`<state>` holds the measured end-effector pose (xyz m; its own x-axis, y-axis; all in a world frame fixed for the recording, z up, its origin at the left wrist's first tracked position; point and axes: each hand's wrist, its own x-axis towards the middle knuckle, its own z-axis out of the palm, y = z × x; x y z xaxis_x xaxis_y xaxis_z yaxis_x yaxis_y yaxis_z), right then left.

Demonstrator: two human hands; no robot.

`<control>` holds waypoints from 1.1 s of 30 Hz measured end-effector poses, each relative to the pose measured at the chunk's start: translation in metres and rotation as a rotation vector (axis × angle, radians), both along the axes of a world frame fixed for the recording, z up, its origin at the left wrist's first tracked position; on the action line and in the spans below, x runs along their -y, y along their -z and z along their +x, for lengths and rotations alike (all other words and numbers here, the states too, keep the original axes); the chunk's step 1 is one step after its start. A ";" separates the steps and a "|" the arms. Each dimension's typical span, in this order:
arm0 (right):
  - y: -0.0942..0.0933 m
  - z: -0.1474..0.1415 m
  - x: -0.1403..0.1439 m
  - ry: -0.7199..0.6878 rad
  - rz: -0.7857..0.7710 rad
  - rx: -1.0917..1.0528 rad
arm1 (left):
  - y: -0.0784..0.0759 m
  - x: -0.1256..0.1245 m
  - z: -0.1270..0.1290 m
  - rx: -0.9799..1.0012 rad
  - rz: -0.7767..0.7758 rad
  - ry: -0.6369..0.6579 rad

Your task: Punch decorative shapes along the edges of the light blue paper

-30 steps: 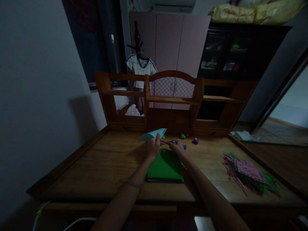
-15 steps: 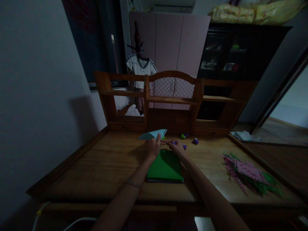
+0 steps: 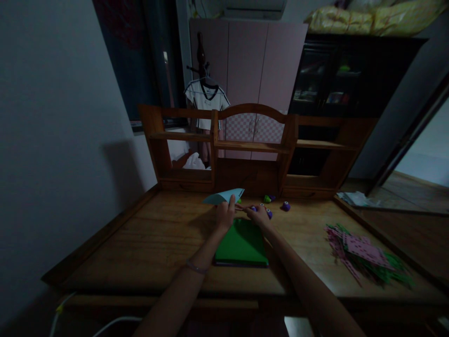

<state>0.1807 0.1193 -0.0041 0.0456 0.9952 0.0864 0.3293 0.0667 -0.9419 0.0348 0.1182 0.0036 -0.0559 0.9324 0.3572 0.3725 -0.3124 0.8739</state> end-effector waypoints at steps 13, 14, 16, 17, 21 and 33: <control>0.004 0.000 -0.002 -0.001 0.012 -0.016 | 0.000 0.001 -0.002 -0.018 0.043 0.040; 0.004 0.000 -0.002 -0.002 0.012 -0.018 | 0.000 0.001 -0.002 -0.015 0.045 0.035; 0.004 0.000 -0.002 -0.006 0.014 -0.017 | 0.001 0.000 -0.002 -0.017 0.043 0.019; 0.005 0.001 -0.003 -0.008 0.017 -0.015 | 0.001 0.000 -0.002 -0.021 0.040 0.015; 0.007 0.001 -0.004 -0.003 0.028 -0.014 | 0.003 -0.001 -0.003 -0.017 0.046 0.028; 0.003 0.001 -0.002 -0.008 0.025 -0.022 | 0.001 0.000 0.000 -0.004 0.022 -0.014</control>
